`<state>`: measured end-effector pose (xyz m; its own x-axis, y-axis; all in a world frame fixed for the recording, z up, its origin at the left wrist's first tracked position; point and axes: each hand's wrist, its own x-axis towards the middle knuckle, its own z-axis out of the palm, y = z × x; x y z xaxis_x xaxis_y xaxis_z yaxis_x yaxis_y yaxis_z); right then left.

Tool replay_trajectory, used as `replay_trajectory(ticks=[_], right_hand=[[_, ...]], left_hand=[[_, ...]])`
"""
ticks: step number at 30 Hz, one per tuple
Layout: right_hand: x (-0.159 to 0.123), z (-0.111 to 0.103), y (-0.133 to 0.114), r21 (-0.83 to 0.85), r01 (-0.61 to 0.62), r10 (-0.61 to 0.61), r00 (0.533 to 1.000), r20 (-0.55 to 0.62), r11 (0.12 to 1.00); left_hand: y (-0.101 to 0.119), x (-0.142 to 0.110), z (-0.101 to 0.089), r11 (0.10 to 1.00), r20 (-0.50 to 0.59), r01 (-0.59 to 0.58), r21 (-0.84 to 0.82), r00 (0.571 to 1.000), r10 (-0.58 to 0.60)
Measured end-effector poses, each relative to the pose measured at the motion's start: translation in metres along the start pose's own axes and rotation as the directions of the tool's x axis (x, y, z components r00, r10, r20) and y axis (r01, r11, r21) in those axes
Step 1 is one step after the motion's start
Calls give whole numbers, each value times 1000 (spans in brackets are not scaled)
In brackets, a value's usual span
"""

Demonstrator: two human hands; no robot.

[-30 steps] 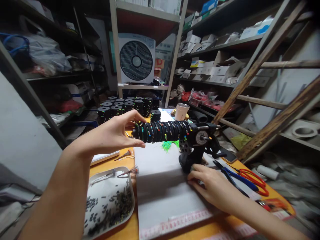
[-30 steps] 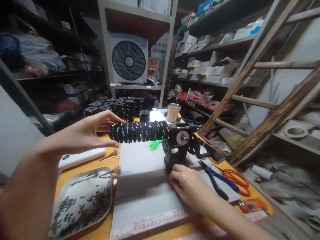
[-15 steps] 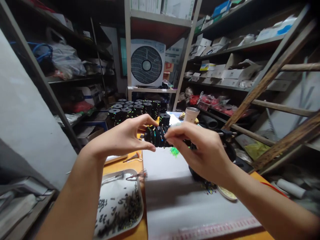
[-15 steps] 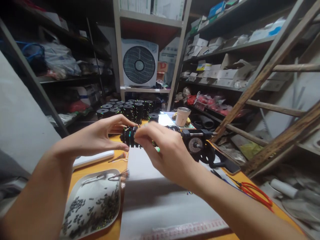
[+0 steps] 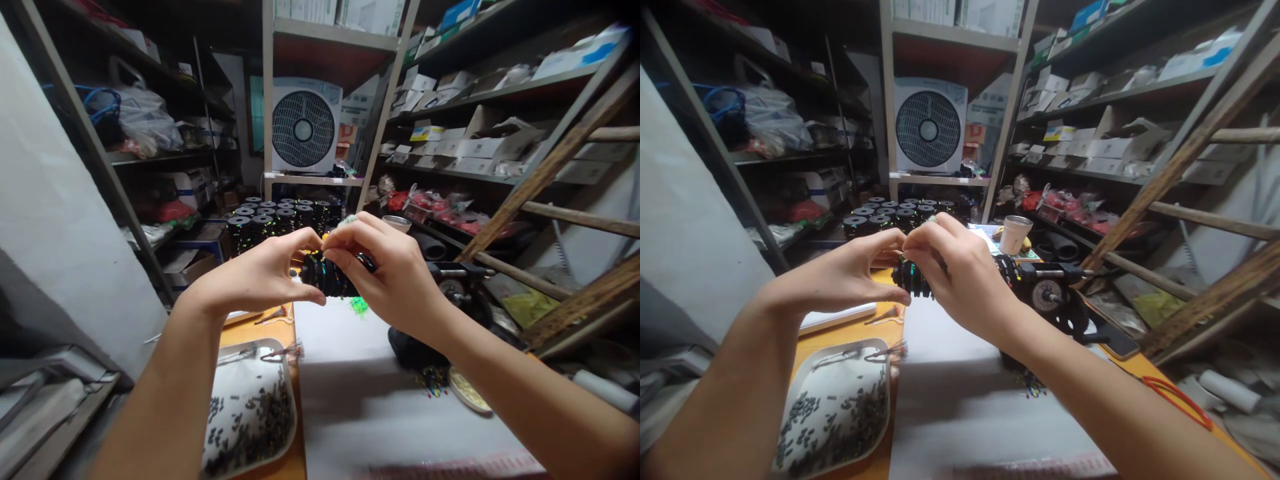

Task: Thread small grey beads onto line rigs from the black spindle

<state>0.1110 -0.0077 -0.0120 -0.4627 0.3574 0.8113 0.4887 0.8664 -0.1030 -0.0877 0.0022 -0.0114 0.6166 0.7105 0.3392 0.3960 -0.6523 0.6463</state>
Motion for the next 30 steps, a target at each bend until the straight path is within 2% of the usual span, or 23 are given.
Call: replay_trajectory(ticks=[7,13,20,30], right_hand=[[0,-3,1,-16,21,-20,996,86,1000],[-3,-7,0,-11,61,-58,987,149,998],[-13,-5,0,-74,63,-54,991,126,995],[-15,-3,3,-78,-2,12,991,136,997]], left_hand=[[-1,0,2,999,-1,-8,-36,1000,8],[0,-1,0,998,-20,57,-14,998,-57],[4,0,-1,1000,-12,13,12,1000,-12],[2,0,0,999,-26,31,-18,999,-31]])
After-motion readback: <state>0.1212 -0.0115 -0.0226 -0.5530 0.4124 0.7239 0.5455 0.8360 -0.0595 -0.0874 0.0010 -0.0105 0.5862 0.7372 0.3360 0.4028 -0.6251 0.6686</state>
